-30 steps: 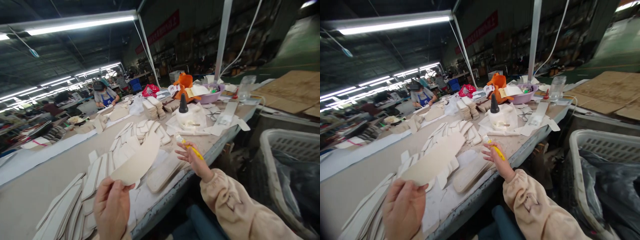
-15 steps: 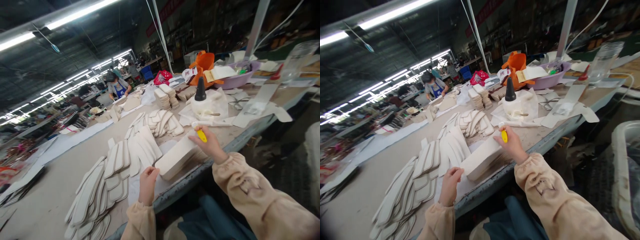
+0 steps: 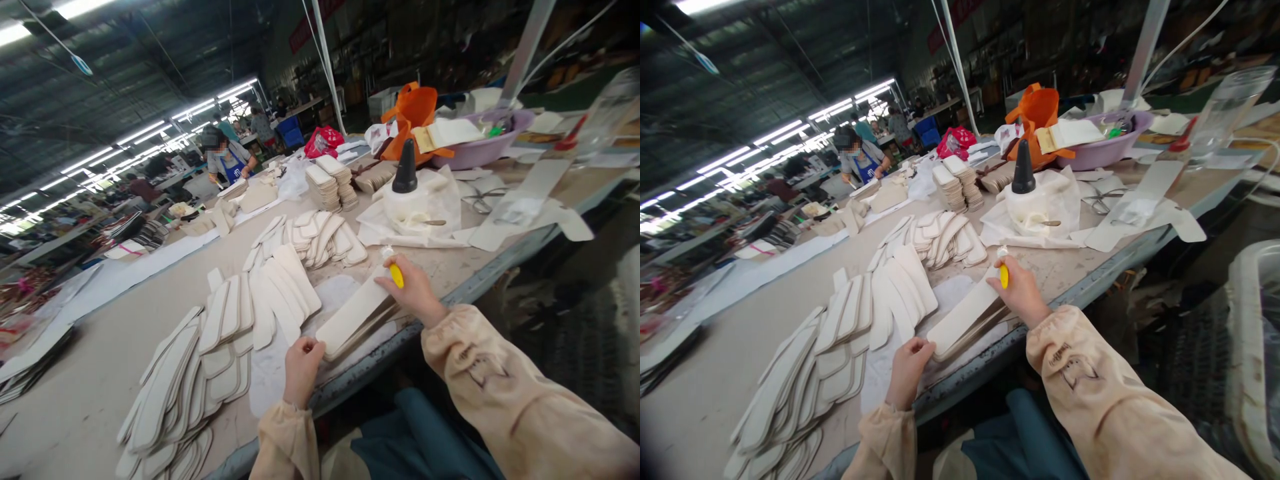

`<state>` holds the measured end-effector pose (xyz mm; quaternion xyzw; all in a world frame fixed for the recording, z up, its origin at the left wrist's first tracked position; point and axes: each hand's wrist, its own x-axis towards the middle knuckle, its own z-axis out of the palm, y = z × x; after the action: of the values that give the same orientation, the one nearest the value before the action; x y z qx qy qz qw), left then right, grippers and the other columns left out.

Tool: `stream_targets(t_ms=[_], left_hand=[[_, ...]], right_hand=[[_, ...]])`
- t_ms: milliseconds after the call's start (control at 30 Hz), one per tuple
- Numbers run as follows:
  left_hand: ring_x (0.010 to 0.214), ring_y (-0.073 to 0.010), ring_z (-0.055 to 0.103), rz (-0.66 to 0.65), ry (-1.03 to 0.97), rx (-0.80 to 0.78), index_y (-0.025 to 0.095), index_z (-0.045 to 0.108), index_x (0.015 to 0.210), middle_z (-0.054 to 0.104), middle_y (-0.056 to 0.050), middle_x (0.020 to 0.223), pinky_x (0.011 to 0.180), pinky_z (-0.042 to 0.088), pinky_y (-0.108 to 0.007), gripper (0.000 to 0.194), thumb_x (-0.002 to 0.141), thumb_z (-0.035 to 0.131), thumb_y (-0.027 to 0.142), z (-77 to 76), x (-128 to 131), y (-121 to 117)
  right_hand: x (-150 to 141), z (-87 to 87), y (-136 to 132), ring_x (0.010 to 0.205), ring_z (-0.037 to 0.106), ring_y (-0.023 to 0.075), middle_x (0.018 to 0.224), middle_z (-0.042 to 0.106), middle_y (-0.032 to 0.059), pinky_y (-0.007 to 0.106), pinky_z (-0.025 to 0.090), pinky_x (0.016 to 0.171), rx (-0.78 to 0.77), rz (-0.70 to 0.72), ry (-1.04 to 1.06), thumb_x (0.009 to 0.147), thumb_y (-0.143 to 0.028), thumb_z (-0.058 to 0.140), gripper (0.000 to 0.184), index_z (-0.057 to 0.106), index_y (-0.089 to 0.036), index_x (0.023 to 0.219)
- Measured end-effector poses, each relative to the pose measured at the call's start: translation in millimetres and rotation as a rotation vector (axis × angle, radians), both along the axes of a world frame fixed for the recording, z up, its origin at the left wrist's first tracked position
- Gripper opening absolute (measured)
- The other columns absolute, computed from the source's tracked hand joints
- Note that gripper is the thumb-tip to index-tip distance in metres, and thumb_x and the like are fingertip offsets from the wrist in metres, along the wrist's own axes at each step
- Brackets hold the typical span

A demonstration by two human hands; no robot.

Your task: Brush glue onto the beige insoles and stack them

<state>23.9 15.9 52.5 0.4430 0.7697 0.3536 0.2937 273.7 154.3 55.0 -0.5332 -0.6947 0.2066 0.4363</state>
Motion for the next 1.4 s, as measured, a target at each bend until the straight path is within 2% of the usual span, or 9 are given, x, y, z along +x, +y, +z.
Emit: stream_targets(t_ms=[300, 400, 500, 767, 800, 933, 1033, 1200, 1400], left_hand=[[0.057, -0.0128, 0.050, -0.005, -0.043, -0.015, 0.019, 0.059, 0.057, 0.055, 0.004, 0.054, 0.058, 0.038, -0.025, 0.018, 0.067, 0.063, 0.033, -5.8, -2, -1], [0.060, -0.0132, 0.053, 0.036, -0.055, -0.001, 0.018, 0.061, 0.073, 0.057, 0.004, 0.060, 0.059, 0.040, -0.025, 0.018, 0.066, 0.066, 0.034, -7.3, -2, -1], [0.059, -0.0137, 0.054, 0.061, -0.077, 0.004, 0.017, 0.061, 0.097, 0.056, 0.005, 0.061, 0.058, 0.041, -0.025, 0.037, 0.066, 0.067, 0.037, -8.2, -1, -1], [0.060, -0.0167, 0.054, 0.005, -0.115, -0.041, 0.014, 0.062, 0.114, 0.055, 0.005, 0.061, 0.060, 0.040, -0.029, 0.064, 0.064, 0.067, 0.055, -6.1, -5, -1], [0.058, -0.0164, 0.054, 0.007, -0.118, -0.046, 0.014, 0.062, 0.114, 0.056, 0.005, 0.061, 0.060, 0.041, -0.029, 0.067, 0.063, 0.067, 0.056, -6.6, -6, 0], [0.049, -0.0146, 0.051, 0.015, -0.152, -0.029, 0.010, 0.062, 0.113, 0.055, 0.006, 0.057, 0.054, 0.040, -0.028, 0.076, 0.056, 0.069, 0.059, -10.8, -6, 4], [0.045, -0.0140, 0.049, 0.054, -0.151, 0.040, 0.012, 0.063, 0.109, 0.053, 0.007, 0.052, 0.050, 0.039, -0.028, 0.077, 0.052, 0.069, 0.064, -17.1, -2, 4], [0.046, -0.0139, 0.049, 0.100, -0.094, 0.075, 0.013, 0.064, 0.107, 0.051, 0.007, 0.051, 0.052, 0.040, -0.028, 0.078, 0.053, 0.064, 0.069, -24.5, 2, 3], [0.046, -0.0135, 0.048, 0.091, -0.052, 0.042, 0.013, 0.065, 0.107, 0.051, 0.006, 0.055, 0.052, 0.039, -0.028, 0.075, 0.055, 0.063, 0.067, -21.6, 0, 3]], right_hand=[[-1, -7.7, -1, 0.068, 0.061, 0.0246, 0.076, 0.063, 0.0028, 0.033, 0.042, 0.064, -0.032, -0.013, -0.130, 0.080, -0.036, 0.061, 0.025, 0.054, -0.022, 0.099], [-1, -10.2, -1, 0.066, 0.061, 0.0243, 0.073, 0.062, 0.0024, 0.032, 0.042, 0.062, -0.051, -0.035, -0.216, 0.081, -0.034, 0.061, 0.024, 0.053, -0.022, 0.101], [-1, -11.8, -1, 0.068, 0.062, 0.0248, 0.074, 0.063, 0.0042, 0.032, 0.043, 0.063, -0.027, -0.020, -0.288, 0.084, -0.028, 0.058, 0.022, 0.053, -0.021, 0.104], [-13, -2.1, -17, 0.109, 0.057, 0.0264, 0.101, 0.067, 0.0099, 0.040, 0.044, 0.096, 0.213, 0.077, -0.394, 0.087, -0.020, 0.055, 0.017, 0.056, -0.021, 0.103], [-19, -1.7, -24, 0.112, 0.057, 0.0243, 0.102, 0.068, 0.0086, 0.038, 0.044, 0.098, 0.239, 0.122, -0.393, 0.088, -0.024, 0.056, 0.016, 0.056, -0.022, 0.104], [-52, -9.7, -59, 0.126, 0.049, 0.0201, 0.118, 0.065, 0.0103, 0.035, 0.035, 0.108, 0.318, 0.602, -0.290, 0.089, -0.043, 0.055, 0.030, 0.056, -0.020, 0.108], [-63, -22.0, -72, 0.125, 0.050, 0.0202, 0.121, 0.064, 0.0114, 0.037, 0.032, 0.110, 0.275, 0.710, -0.288, 0.087, -0.052, 0.056, 0.040, 0.056, -0.020, 0.110], [-42, -34.8, -50, 0.125, 0.051, 0.0215, 0.121, 0.064, 0.0128, 0.041, 0.029, 0.111, 0.169, 0.601, -0.272, 0.082, -0.055, 0.061, 0.046, 0.055, -0.020, 0.111], [2, -29.1, -12, 0.119, 0.055, 0.0250, 0.123, 0.061, 0.0118, 0.046, 0.030, 0.110, 0.009, 0.349, -0.231, 0.079, -0.047, 0.069, 0.042, 0.055, -0.021, 0.108]])
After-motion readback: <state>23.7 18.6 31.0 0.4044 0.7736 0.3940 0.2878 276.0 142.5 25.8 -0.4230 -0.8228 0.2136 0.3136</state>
